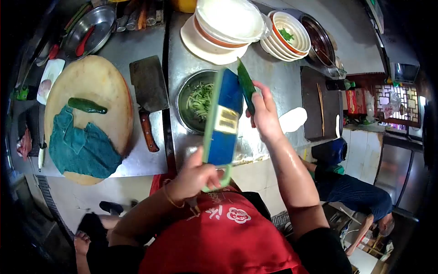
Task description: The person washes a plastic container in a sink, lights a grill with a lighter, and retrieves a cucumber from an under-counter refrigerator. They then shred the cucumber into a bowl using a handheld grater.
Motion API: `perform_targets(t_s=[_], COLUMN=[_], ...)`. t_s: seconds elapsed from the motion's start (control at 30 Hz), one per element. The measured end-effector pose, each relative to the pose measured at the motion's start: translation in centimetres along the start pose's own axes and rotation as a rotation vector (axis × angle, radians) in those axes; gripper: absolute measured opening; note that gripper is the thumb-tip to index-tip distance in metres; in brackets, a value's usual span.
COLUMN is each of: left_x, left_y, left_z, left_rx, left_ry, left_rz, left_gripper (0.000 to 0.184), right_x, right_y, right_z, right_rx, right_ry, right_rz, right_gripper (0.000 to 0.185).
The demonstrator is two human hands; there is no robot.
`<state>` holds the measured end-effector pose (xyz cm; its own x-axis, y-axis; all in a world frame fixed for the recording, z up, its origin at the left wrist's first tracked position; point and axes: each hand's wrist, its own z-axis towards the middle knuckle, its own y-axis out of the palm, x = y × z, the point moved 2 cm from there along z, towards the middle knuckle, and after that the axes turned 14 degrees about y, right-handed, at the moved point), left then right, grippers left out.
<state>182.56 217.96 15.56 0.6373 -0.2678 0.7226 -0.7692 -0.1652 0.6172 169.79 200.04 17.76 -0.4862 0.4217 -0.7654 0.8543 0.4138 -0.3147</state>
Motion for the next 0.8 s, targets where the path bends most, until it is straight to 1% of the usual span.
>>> perform_targets(t_s=[0.03,0.1,0.13,0.17,0.23,0.27,0.3,0.37,0.4,0.5,0.53,0.63,0.7,0.73,0.8], left_x=[0.2,1.3,1.9,2.5,4.0,4.0,3.7,2.7,2.1,0.9,1.3,1.8,1.5,1.3,1.0], left_y=[-1.0,-3.4,-5.0,-6.1,-6.7,-6.7,-6.7,-6.9,-6.4,-6.3,-5.9,-4.3,-3.0,-2.6,-2.3], left_z=[-0.4,-1.2,-2.0,-2.8,-4.0,-4.5,-5.1,-5.9,-6.0,-6.1,-6.1,-4.9,-4.0,-3.6,-3.2], left_rx=[0.037,0.245,0.27,0.296,0.357,0.386,0.369,0.335,0.366,0.286,0.279,0.215,0.243,0.26,0.186], left_ry=[0.033,0.105,0.136,0.169,0.157,0.159,0.134,0.09,0.115,0.079,0.037,0.03,-0.002,-0.018,-0.049], left_rz=[0.02,0.053,0.065,0.076,0.047,0.034,0.035,0.038,0.036,0.015,0.026,0.089,0.11,0.119,0.103], left_gripper=[0.049,0.049,0.05,0.051,0.054,0.056,0.056,0.057,0.058,0.058,0.058,0.055,0.052,0.051,0.05], right_x=[0.0,0.4,2.5,3.3,4.6,5.5,6.4,8.8,9.6,8.0,7.8,7.2,5.8,5.3,6.2], right_y=[-0.1,0.0,0.2,0.4,2.2,2.7,3.1,2.7,2.1,0.1,-0.6,-1.7,-1.3,-1.4,-1.1], right_z=[0.4,-0.7,-0.8,-2.0,-4.2,-5.0,-5.5,-5.8,-5.8,-6.5,-6.9,-8.2,-10.4,-11.7,-13.7], right_rx=[-0.021,-0.118,-0.085,-0.058,-0.169,-0.212,-0.256,-0.277,-0.283,-0.274,-0.326,-0.408,-0.257,-0.231,-0.293], right_ry=[0.004,0.108,0.042,0.01,-0.031,-0.046,-0.065,-0.156,-0.198,0.402,0.4,0.391,0.259,0.049,-0.232], right_rz=[0.045,-0.105,-0.274,-0.584,-0.879,-0.931,-0.986,-0.76,-0.646,0.073,0.257,0.259,0.067,-0.207,-0.456], right_gripper=[0.037,0.036,0.042,0.047,0.047,0.048,0.049,0.045,0.043,0.031,0.025,0.034,0.04,0.046,0.052])
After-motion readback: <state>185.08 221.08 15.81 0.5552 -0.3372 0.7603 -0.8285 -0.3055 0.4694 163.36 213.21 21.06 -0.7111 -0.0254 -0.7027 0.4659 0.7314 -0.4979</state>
